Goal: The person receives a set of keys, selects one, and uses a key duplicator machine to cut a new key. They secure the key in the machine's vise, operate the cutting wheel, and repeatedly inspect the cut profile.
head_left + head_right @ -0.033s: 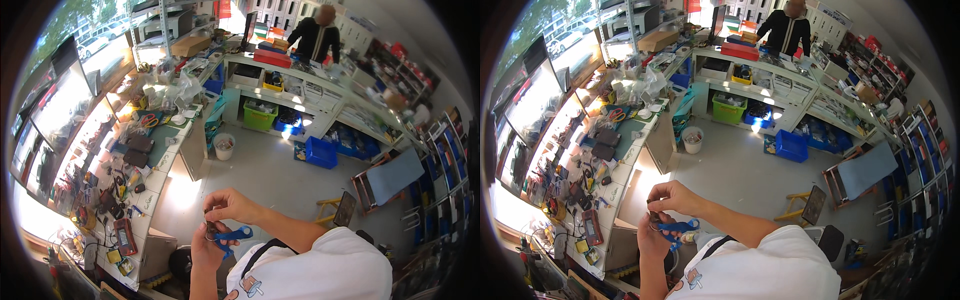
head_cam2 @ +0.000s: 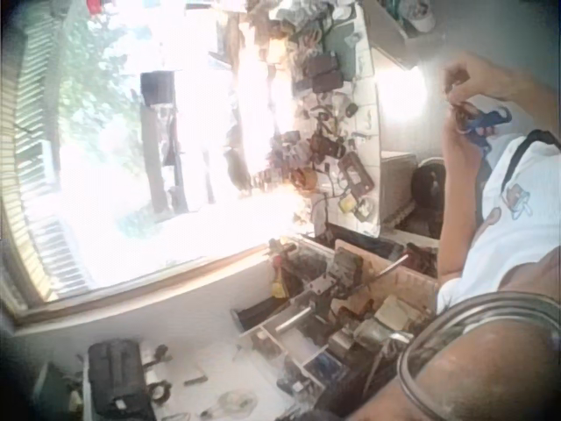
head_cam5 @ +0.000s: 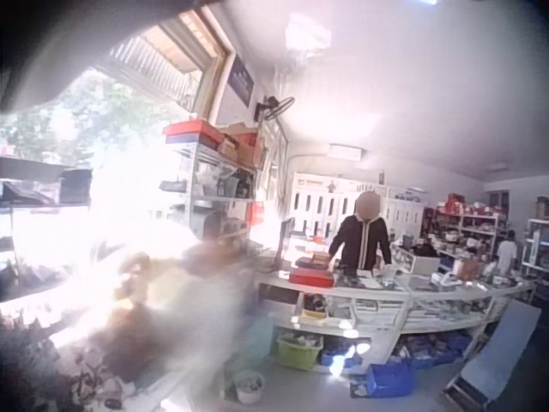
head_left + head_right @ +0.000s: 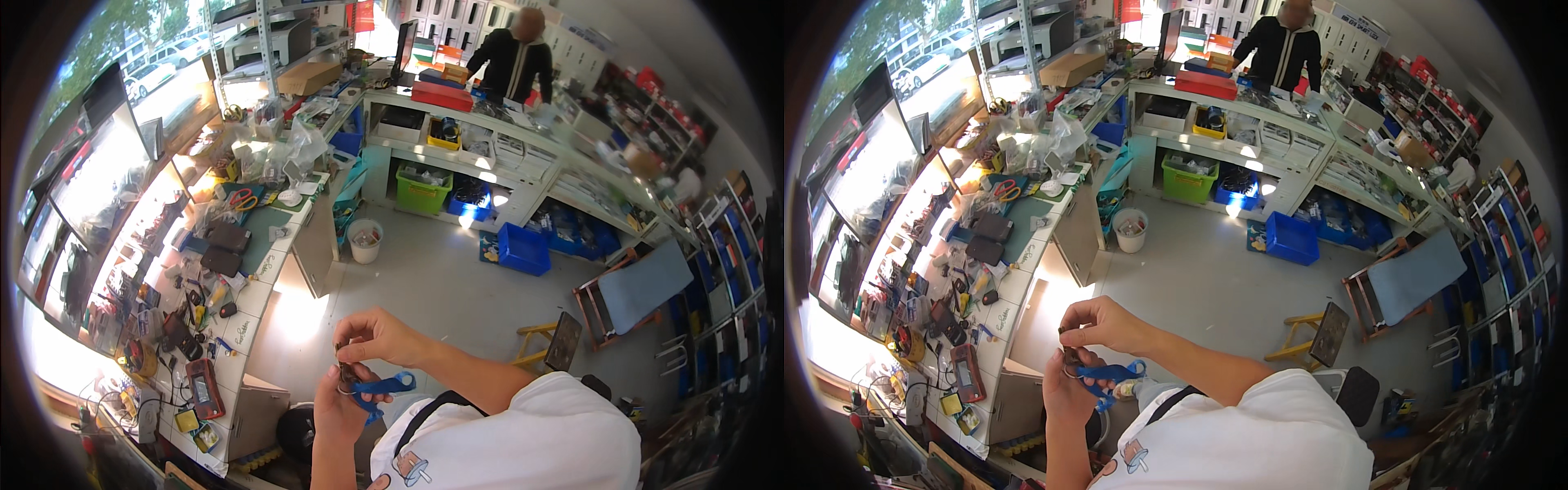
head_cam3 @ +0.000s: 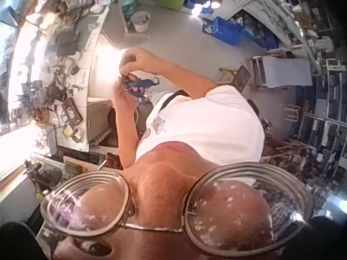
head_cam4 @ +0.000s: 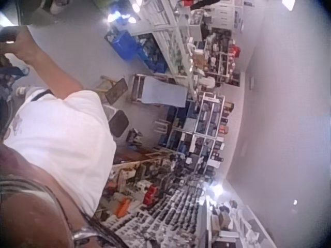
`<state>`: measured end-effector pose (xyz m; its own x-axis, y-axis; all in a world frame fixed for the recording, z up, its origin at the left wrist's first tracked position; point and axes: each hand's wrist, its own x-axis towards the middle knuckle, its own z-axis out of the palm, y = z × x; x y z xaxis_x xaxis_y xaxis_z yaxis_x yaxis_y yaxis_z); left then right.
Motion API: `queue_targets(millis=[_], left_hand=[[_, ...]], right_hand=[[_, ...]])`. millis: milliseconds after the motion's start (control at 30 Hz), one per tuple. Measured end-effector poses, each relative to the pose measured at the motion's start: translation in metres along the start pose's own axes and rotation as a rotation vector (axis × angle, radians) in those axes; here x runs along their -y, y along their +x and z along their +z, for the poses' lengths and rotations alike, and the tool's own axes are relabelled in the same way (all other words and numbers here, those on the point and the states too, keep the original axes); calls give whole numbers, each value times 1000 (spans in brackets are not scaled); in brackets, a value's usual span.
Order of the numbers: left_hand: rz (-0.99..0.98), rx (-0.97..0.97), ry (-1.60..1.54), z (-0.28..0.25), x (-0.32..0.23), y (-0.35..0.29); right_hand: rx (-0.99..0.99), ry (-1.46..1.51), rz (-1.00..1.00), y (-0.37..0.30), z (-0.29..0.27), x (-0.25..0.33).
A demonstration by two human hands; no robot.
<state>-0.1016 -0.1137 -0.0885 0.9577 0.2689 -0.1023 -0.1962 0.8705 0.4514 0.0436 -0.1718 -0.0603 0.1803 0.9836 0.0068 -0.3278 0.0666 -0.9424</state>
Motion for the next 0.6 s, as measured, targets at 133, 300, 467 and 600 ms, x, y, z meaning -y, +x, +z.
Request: queue_targets(millis=[133, 300, 467, 600], left_hand=[[-32, 7, 17, 3, 7, -5], [-14, -21, 40, 1, 11, -11], [0, -2, 51, 8, 16, -9], [38, -77, 101, 10, 15, -4]], right_hand=[[4, 5, 34, -16, 2, 6], [-7, -38, 19, -17, 6, 2], [-9, -31, 23, -23, 1, 4], [5, -25, 33, -17, 0, 6]])
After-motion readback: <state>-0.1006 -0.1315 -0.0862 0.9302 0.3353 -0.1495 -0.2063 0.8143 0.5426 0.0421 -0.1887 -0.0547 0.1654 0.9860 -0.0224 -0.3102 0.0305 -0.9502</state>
